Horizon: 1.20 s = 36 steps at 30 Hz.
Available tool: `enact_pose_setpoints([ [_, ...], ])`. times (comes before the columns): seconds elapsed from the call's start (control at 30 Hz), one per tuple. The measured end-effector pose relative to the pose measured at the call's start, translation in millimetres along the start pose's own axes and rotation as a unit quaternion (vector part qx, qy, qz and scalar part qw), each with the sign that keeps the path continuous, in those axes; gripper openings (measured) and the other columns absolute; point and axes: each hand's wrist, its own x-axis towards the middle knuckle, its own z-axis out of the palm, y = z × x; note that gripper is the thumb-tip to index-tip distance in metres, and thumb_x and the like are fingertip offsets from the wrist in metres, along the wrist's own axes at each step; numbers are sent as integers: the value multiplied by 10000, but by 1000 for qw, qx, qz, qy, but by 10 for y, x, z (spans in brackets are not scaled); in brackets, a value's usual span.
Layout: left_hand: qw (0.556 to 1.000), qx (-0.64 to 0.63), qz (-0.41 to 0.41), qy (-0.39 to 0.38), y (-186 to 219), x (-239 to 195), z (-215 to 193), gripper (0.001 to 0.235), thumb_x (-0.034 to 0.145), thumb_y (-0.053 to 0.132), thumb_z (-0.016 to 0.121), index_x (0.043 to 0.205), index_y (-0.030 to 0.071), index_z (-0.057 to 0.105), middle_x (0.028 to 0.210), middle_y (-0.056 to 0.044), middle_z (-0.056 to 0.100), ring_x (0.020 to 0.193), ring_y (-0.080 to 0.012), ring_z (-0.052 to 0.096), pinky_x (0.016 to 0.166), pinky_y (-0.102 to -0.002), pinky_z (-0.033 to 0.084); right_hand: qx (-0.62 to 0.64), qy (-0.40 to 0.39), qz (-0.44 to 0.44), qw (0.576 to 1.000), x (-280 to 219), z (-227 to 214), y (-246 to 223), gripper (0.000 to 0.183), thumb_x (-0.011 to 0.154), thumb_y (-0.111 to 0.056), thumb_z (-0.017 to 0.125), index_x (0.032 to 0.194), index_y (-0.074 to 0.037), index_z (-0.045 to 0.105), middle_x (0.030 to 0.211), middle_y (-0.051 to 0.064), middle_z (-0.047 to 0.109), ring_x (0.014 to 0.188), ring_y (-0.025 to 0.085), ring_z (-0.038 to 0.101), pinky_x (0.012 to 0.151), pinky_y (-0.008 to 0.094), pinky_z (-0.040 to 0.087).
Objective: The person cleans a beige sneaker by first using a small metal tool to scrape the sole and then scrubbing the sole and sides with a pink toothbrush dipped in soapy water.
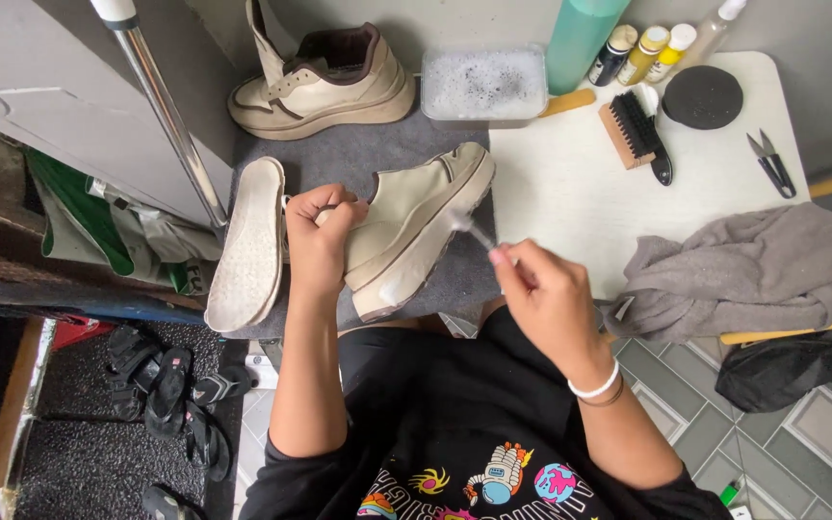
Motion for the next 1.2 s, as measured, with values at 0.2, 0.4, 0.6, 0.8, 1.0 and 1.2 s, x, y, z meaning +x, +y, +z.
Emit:
enact_pose_setpoints([
  [0.2, 1000, -2, 15, -8, -44, -56, -82, 407, 741, -32, 667, 515, 134, 372, 442, 9, 263, 370, -27, 272, 360, -186, 251, -14, 13, -16, 1000, 73, -10, 189, 170, 956, -46, 716, 797, -67, 658, 419, 68, 436, 394, 241, 498, 456, 307, 429],
  [0.4, 1000, 7, 17, -10, -14, -67, -100, 399, 739, -24, 663, 516, 139, 376, 445, 10, 267, 377, -23, 264, 354, -191, 244, 62, -44, -12, 997, -19, -1, 58, 116, 910, -26, 716, 797, -45, 699, 389, 49, 450, 375, 183, 480, 466, 269, 440],
  [0.6, 1000, -4, 15, -7, -74, -85, -120, 402, 736, -18, 663, 510, 139, 370, 435, 14, 266, 372, -21, 255, 350, -186, 242, 8, 13, 1, 1000, 227, -70, 477, 113, 954, -33, 723, 855, -40, 669, 441, 77, 421, 378, 197, 438, 455, 297, 399],
  [0.8, 1000, -10, 7, 6, -124, -80, -180, 381, 730, -10, 648, 518, 141, 370, 439, 11, 267, 365, -25, 254, 345, -190, 248, 49, -31, 7, 998, 166, -11, 338, 107, 914, -32, 724, 814, -56, 692, 413, 65, 475, 356, 198, 499, 421, 281, 407],
  [1.0, 1000, -11, 8, 9, -134, -93, -191, 371, 718, -5, 638, 510, 139, 367, 443, 13, 264, 362, -27, 246, 342, -188, 243, 63, -2, 23, 998, 292, 18, 646, 96, 953, -27, 714, 864, -18, 679, 473, 88, 524, 344, 169, 438, 397, 284, 380],
  [1.2, 1000, -21, 8, 2, -142, -63, -186, 362, 706, -16, 644, 512, 130, 375, 457, 8, 266, 363, -28, 248, 340, -196, 245, 62, 7, 23, 998, 412, 21, 994, 99, 991, -20, 700, 894, -13, 677, 508, 89, 507, 369, 132, 415, 400, 271, 371],
])
